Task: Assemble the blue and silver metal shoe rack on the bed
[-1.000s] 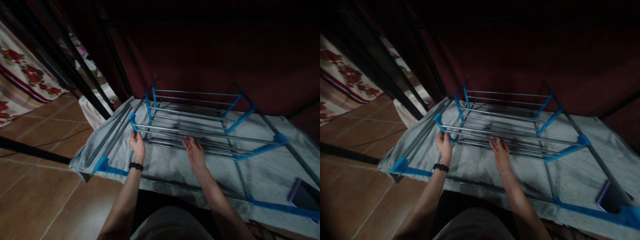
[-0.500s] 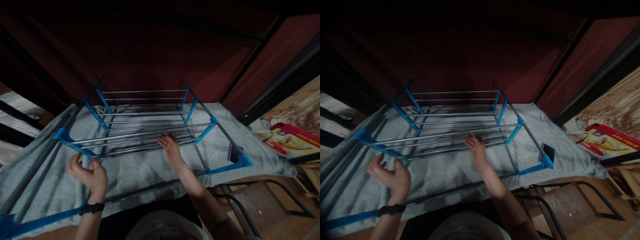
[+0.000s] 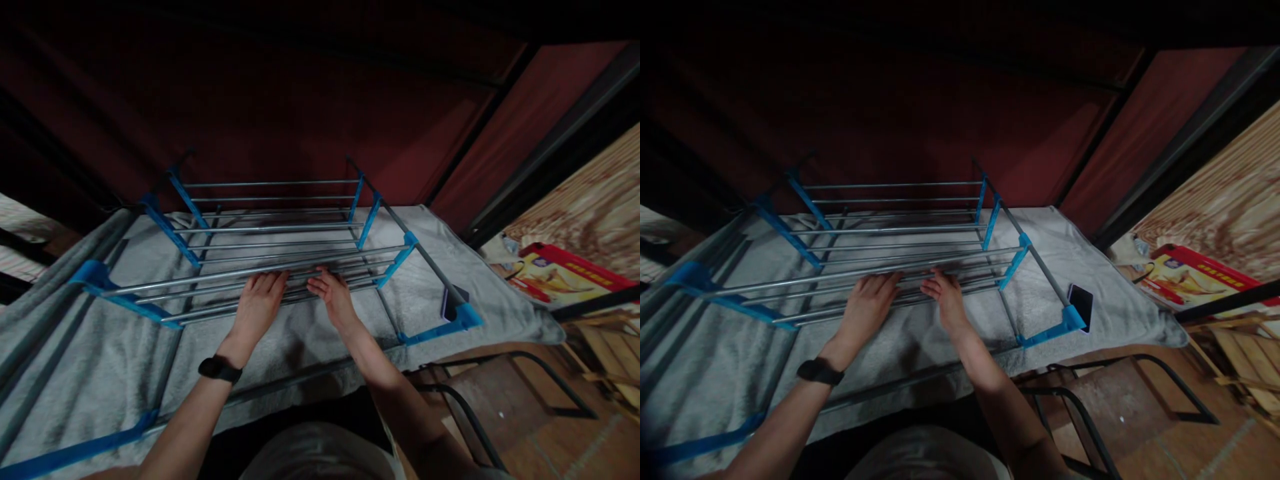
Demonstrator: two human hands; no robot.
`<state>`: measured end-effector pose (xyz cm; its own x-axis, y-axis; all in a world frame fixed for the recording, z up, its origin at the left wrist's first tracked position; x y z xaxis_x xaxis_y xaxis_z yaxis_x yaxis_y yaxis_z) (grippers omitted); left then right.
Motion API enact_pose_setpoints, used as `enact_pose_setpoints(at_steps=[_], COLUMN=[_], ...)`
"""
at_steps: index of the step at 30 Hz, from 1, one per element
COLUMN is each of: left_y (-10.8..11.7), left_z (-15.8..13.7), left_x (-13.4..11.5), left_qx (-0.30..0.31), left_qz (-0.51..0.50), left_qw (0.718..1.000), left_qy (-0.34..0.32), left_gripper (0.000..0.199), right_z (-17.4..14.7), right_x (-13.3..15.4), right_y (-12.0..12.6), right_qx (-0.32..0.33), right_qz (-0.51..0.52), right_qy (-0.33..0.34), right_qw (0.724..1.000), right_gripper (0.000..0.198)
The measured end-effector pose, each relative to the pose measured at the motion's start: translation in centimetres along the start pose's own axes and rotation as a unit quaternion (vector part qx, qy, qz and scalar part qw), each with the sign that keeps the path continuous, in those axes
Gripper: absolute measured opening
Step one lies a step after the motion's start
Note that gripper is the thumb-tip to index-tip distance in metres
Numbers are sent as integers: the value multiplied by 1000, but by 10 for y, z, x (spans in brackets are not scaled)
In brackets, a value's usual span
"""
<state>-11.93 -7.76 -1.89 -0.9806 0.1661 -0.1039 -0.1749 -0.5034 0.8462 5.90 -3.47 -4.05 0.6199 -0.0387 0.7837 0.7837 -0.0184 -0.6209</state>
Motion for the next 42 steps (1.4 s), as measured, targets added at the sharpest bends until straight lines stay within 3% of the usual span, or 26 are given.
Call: enact_pose_setpoints(at_steps=[6,8,10,12,14,17,22,35,42], left_y=[-3,-1,0,1,1,0,-1,0,-6], left_z=[4,4,5,5,6,6,4,4,-3], left_x=[0,0,-1,-1,-1,-1,-1,3,2], left_qx=[4,2,0,-2,-2,-4,-16,-18,-4], left_qz=[13,8,-2,-14,-23,-19,-1,-1,-7], left_qw=[999,999,999,999,999,999,999,999,999], left_qy=[32,35,36,39,44,46,35,44,41], left_gripper=[33,33,33,33,34,34,33,34,33], right_z=[-7,-10,-10,-6,2,21,49,50,46], right_x=[11,18,29,42,56,73,75,71,70], right_y=[15,32,59,89,117,142,141,136,135], right_qx=[50,41,-14,-92,-166,-210,-116,-141,-122], right_qz=[-42,-80,-146,-228,-308,-384,-359,-427,-412], right_qy=[-35,-11,61,161,249,309,314,314,316], right_qw=[997,996,987,956,903,844,871,836,846], right_gripper=[29,28,28,26,29,44,54,48,47])
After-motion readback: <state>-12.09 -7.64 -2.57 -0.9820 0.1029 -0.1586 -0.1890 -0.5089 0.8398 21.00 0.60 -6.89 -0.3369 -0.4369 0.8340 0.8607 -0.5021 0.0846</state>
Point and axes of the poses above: each hand's wrist, its own z-axis towards the middle knuckle, its own y-axis out of the back of the hand, x = y × z, the point moved 1 cm from there along z, towards the middle knuckle, and after that the axes turned 13 degrees about y, right-handed, at the moved point
